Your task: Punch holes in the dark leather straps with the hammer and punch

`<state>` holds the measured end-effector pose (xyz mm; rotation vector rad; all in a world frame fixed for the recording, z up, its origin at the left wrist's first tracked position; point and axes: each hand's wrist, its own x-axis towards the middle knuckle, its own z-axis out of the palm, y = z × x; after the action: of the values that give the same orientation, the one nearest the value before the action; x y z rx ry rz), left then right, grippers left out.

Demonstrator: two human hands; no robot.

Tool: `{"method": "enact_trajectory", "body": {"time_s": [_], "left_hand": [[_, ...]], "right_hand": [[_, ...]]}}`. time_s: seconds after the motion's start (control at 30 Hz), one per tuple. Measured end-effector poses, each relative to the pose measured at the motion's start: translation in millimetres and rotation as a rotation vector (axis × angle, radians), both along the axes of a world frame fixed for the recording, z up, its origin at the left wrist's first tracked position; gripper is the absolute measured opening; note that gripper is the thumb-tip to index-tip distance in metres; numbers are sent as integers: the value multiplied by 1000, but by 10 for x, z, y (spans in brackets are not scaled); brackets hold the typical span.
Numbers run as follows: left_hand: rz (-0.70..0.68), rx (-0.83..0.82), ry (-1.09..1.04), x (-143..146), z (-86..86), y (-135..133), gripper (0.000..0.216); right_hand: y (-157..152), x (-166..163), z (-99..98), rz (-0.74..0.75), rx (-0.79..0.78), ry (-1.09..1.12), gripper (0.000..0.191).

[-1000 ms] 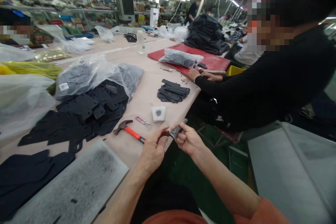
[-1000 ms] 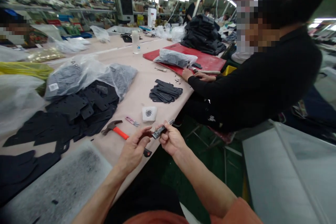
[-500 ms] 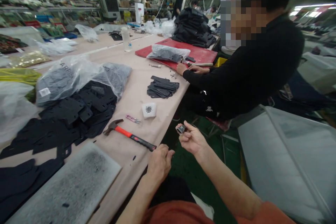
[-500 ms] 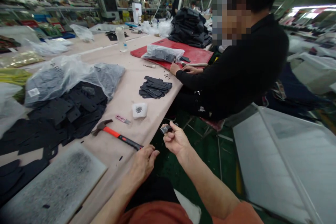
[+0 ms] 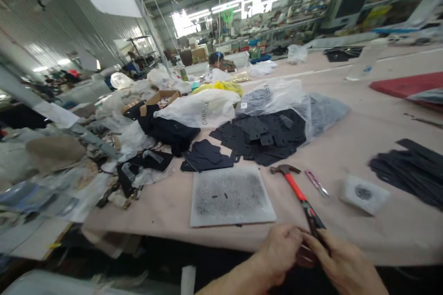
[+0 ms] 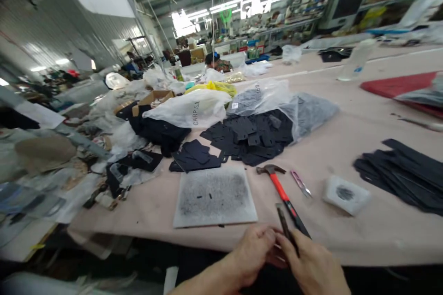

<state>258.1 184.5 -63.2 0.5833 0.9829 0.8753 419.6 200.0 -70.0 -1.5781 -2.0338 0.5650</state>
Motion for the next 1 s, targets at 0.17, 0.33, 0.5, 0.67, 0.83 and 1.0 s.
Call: {"method": "enact_trajectory", "body": {"time_s": [0.17,0.33,0.5,0.67,0.83,1.0], "left_hand": [[251,-31,-257,-545,59,-154,54],[416,-8,-229,-901,82,-181,49],[524,-59,-226,-1141,78,-127,41],[519,-57,-208,-1385,18,-32,49],[610,-72,-18,-1640,-35,114,49],[659,-32,3,-1838,-82,270,49]], "right_hand": [[225,-787,261,254,-112,-301,21],[345,-1363,402,417,-164,-375,55],[422,-1693,469,611,-208,-371,88],[558,-1877,441,608,-324,-171,81],[683,-1985,525,448,-421,159,61],[765,-1978,545,338,-465,176,24]]}}
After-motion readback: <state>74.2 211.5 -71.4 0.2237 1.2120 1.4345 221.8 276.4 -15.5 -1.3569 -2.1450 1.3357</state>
